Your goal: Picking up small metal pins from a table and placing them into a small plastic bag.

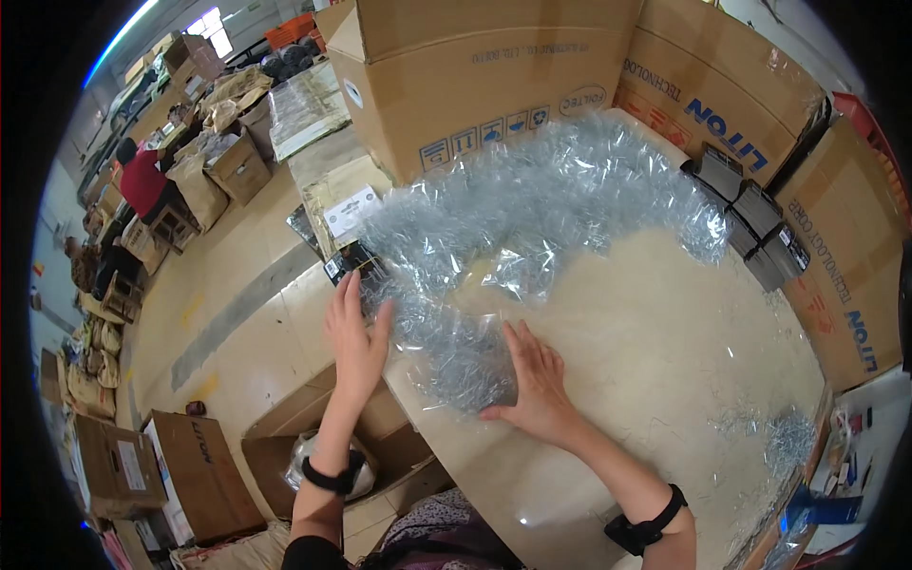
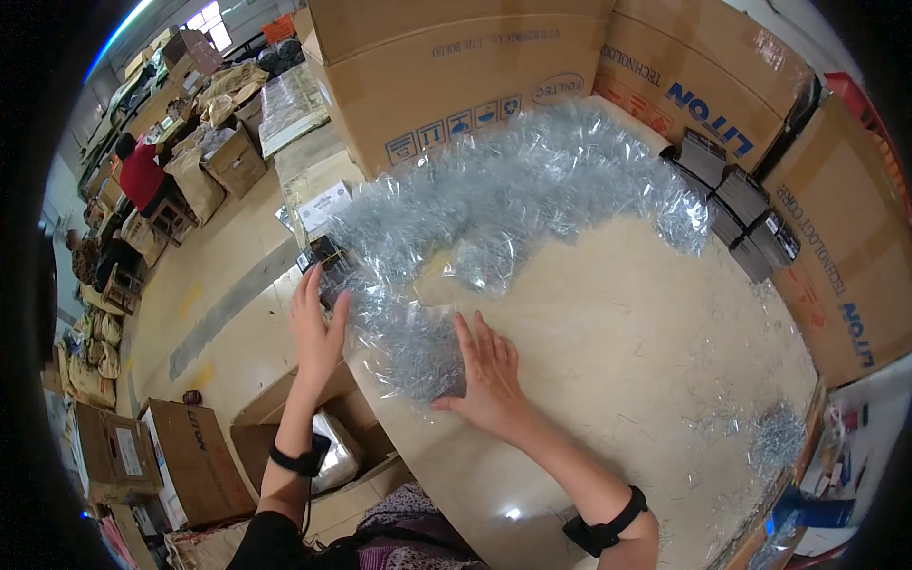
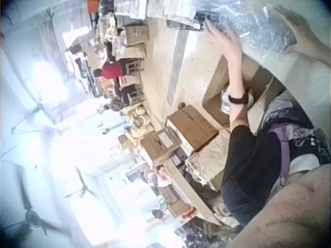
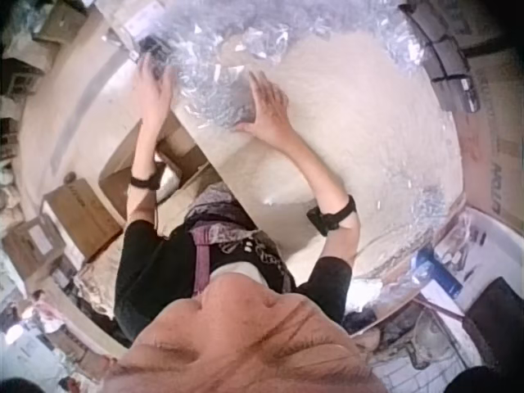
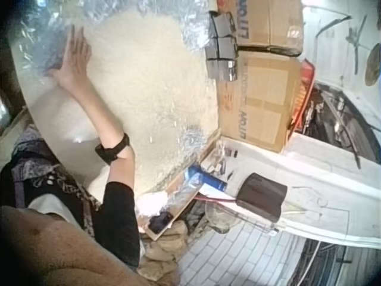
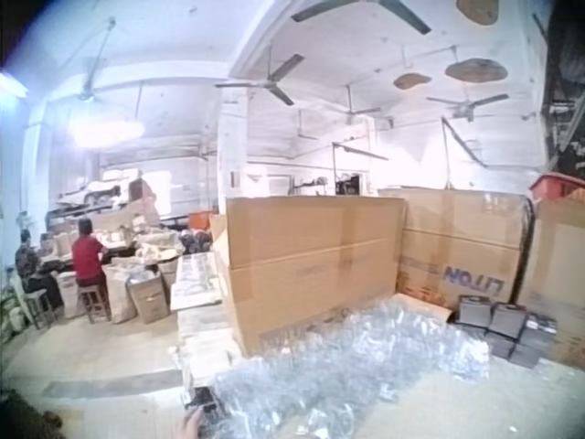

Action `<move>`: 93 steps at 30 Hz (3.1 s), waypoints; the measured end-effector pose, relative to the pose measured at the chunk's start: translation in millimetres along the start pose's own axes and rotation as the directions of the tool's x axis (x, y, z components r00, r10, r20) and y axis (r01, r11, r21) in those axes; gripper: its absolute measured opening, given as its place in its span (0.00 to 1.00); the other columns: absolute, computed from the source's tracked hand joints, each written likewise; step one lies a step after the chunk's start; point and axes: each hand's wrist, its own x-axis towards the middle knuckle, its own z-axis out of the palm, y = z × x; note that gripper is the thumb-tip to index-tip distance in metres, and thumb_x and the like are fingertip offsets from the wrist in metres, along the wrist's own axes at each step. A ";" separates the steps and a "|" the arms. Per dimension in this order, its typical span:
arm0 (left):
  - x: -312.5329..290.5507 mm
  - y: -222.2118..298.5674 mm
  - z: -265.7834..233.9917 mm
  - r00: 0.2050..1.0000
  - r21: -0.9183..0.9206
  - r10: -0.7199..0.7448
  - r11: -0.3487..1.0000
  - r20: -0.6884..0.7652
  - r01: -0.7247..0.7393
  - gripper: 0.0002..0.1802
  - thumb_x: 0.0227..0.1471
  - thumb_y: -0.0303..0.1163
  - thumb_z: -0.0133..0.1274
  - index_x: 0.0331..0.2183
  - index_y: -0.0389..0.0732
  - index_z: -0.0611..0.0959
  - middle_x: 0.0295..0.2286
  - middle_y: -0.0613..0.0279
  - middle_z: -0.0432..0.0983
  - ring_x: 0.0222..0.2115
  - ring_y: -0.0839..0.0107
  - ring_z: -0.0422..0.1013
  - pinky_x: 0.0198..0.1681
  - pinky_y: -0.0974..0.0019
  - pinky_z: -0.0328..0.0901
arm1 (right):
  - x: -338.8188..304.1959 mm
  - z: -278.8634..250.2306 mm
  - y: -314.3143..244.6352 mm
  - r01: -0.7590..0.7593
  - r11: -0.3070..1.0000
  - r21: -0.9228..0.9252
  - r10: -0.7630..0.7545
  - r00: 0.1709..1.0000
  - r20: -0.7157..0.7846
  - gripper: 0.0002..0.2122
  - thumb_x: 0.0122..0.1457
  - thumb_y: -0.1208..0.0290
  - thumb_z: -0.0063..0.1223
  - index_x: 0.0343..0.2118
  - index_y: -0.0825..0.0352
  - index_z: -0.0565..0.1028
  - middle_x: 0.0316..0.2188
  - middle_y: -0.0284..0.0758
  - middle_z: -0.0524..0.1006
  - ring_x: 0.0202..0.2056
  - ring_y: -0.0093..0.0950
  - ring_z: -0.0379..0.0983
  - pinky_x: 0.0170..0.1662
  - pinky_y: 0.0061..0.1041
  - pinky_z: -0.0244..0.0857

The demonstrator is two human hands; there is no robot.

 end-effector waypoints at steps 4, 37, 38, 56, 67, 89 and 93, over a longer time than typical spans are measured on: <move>18.0 0.0 19.0 0.993 0.140 -0.072 0.988 0.090 0.059 0.27 0.48 0.42 0.60 0.46 0.38 0.75 0.36 0.54 0.70 0.40 0.58 0.65 0.48 0.54 0.54 | 5.0 7.2 1.0 -0.028 1.000 0.003 0.028 0.998 0.056 0.57 0.39 0.53 0.70 0.66 0.58 0.39 0.65 0.50 0.45 0.66 0.47 0.39 0.65 0.48 0.31; 11.8 205.5 134.3 0.763 -0.639 0.233 0.713 0.603 0.287 0.17 0.59 0.41 0.45 0.38 0.37 0.76 0.32 0.46 0.76 0.34 0.48 0.72 0.39 0.57 0.65 | -27.0 -68.5 129.9 -0.163 0.957 0.239 0.236 0.919 -0.316 0.61 0.30 0.71 0.72 0.66 0.58 0.38 0.64 0.48 0.48 0.66 0.47 0.38 0.65 0.50 0.29; 20.0 222.8 158.5 0.724 -0.639 0.280 0.717 0.630 0.279 0.17 0.59 0.42 0.45 0.38 0.37 0.76 0.32 0.46 0.76 0.35 0.49 0.73 0.39 0.56 0.64 | -26.4 -77.6 152.2 -0.175 0.961 0.215 0.247 0.894 -0.374 0.62 0.29 0.70 0.73 0.66 0.57 0.38 0.64 0.47 0.48 0.66 0.46 0.40 0.66 0.48 0.27; 81.4 327.4 292.4 0.795 -0.771 0.576 0.588 0.189 -0.243 0.34 0.46 0.27 0.52 0.57 0.38 0.65 0.57 0.45 0.58 0.60 0.47 0.51 0.59 0.48 0.50 | 36.7 -179.3 260.9 -0.687 0.649 0.328 0.716 0.405 -0.568 0.64 0.28 0.59 0.76 0.67 0.58 0.38 0.65 0.52 0.43 0.68 0.40 0.35 0.66 0.44 0.23; 81.3 283.9 308.1 0.562 -0.512 0.691 0.719 0.453 -0.471 0.50 0.43 0.31 0.62 0.64 0.53 0.53 0.63 0.46 0.41 0.64 0.41 0.37 0.60 0.33 0.39 | 34.3 -182.1 235.9 -0.069 0.570 0.818 0.657 0.637 -0.404 0.50 0.42 0.77 0.59 0.67 0.63 0.38 0.65 0.48 0.48 0.66 0.40 0.44 0.65 0.33 0.42; 73.4 305.4 256.2 0.324 -0.304 0.857 0.457 0.400 -0.835 0.40 0.46 0.27 0.56 0.60 0.55 0.63 0.63 0.48 0.44 0.64 0.46 0.41 0.61 0.34 0.38 | 64.1 -236.7 379.8 -0.288 0.842 0.456 0.522 0.226 -0.822 0.27 0.57 0.62 0.52 0.54 0.75 0.65 0.53 0.53 0.68 0.55 0.46 0.64 0.58 0.36 0.57; 56.0 317.1 259.5 0.124 -0.301 0.927 0.238 0.354 -0.923 0.38 0.44 0.21 0.51 0.58 0.55 0.67 0.62 0.51 0.49 0.63 0.51 0.44 0.62 0.35 0.38 | 64.1 -223.0 367.9 -0.260 0.837 0.481 0.546 0.340 -0.766 0.27 0.57 0.61 0.49 0.55 0.76 0.64 0.55 0.52 0.66 0.57 0.48 0.61 0.62 0.39 0.50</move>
